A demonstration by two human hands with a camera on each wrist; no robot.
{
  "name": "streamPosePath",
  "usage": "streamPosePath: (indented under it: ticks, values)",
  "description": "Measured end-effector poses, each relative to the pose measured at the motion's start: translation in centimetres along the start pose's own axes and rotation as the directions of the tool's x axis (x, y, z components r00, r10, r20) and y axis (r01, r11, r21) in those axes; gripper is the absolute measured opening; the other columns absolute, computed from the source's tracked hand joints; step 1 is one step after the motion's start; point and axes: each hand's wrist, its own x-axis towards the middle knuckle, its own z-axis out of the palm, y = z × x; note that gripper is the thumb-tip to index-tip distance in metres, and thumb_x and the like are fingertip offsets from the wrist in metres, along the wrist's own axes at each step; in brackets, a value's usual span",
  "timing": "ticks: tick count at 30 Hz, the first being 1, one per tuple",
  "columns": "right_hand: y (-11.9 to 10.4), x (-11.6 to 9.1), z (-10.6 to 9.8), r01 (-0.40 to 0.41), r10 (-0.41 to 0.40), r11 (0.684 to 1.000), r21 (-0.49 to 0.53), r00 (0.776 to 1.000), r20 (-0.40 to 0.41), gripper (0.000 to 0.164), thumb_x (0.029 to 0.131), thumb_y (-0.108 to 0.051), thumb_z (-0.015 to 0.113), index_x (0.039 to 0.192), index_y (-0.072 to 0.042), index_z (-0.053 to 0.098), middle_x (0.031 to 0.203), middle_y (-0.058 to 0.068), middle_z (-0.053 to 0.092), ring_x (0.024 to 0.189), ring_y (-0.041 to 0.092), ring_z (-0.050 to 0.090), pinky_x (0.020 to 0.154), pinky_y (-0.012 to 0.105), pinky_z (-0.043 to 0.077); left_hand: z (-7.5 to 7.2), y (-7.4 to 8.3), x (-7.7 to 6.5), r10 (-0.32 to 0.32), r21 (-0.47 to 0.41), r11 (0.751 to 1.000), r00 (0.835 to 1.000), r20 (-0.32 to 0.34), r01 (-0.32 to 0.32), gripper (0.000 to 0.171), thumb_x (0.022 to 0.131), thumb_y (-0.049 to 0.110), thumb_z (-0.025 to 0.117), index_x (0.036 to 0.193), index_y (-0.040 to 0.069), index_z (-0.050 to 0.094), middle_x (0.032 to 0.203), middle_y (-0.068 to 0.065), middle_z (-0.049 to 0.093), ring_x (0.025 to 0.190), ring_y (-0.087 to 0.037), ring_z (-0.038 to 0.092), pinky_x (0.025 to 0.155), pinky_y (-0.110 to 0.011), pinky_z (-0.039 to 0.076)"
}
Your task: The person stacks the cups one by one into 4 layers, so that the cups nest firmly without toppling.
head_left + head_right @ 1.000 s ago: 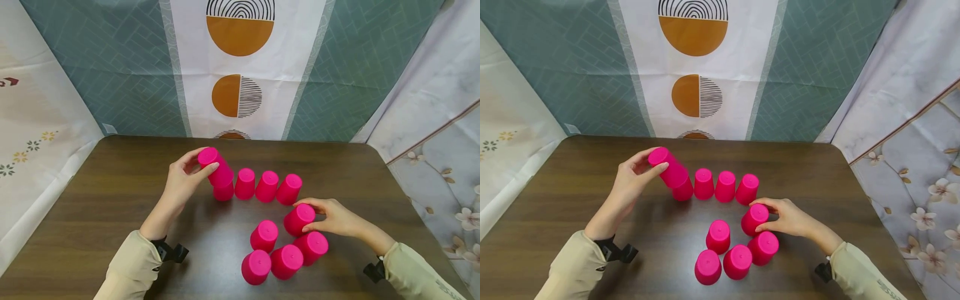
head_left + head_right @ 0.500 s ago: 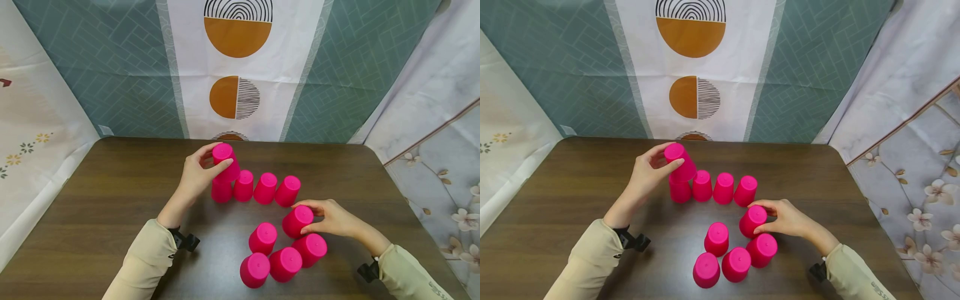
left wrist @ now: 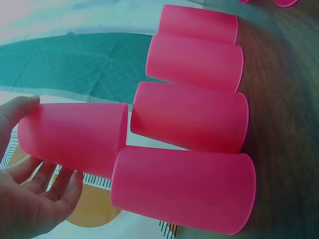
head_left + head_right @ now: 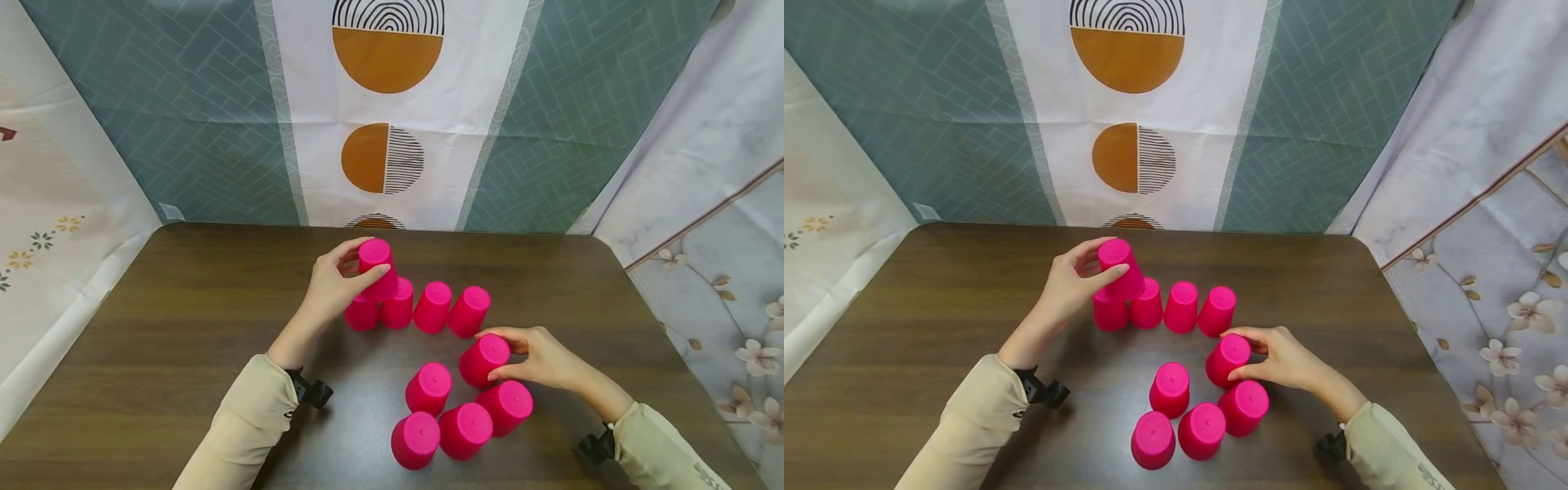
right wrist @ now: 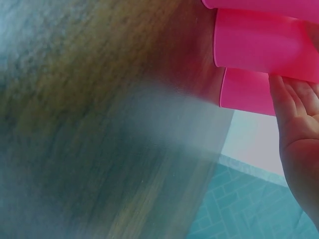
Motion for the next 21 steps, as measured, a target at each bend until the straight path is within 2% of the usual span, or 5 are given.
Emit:
streamPosePath:
  ticks: [5, 14, 21]
  values:
    - [-0.14, -0.13, 0.02, 0.010, -0.010, 1.000, 0.017, 1.000, -0.009, 0.059, 0.069, -0.023, 0.083, 0.119, -0.003, 0.059, 0.106, 0.006, 0.068, 0.088, 0.006, 0.067, 0.072, 0.019, 0.054, 0.43, -0.15, 0.29, 0.021, 0.020, 1.000, 0.999, 0.030, -0.022, 0.051, 0.078, 0.028, 0.075, 0.126, 0.023, 0.057, 0.113, 0.000, 0.063, 0.105, -0.023, 0.057, 0.085, -0.037, 0.050]
    - [0.17, -0.16, 0.17, -0.010, 0.010, 1.000, 0.022, 1.000, -0.003, 0.058, 0.072, -0.027, 0.081, 0.121, -0.006, 0.059, 0.106, 0.003, 0.068, 0.089, 0.007, 0.067, 0.073, 0.022, 0.054, 0.33, -0.16, 0.29, 0.052, 0.004, 0.999, 0.998, 0.025, -0.052, 0.052, 0.078, 0.025, 0.076, 0.126, 0.022, 0.055, 0.113, 0.001, 0.062, 0.107, -0.018, 0.056, 0.094, -0.040, 0.046]
    - [0.15, -0.10, 0.21, -0.032, 0.032, 0.998, 0.046, 0.999, 0.006, 0.058, 0.072, -0.029, 0.080, 0.121, -0.006, 0.059, 0.106, -0.001, 0.068, 0.087, 0.008, 0.068, 0.073, 0.023, 0.055, 0.13, -0.24, 0.09, 0.034, -0.027, 0.999, 0.998, 0.049, -0.033, 0.055, 0.077, 0.018, 0.076, 0.127, 0.017, 0.053, 0.117, -0.005, 0.061, 0.110, -0.021, 0.057, 0.097, -0.040, 0.045]
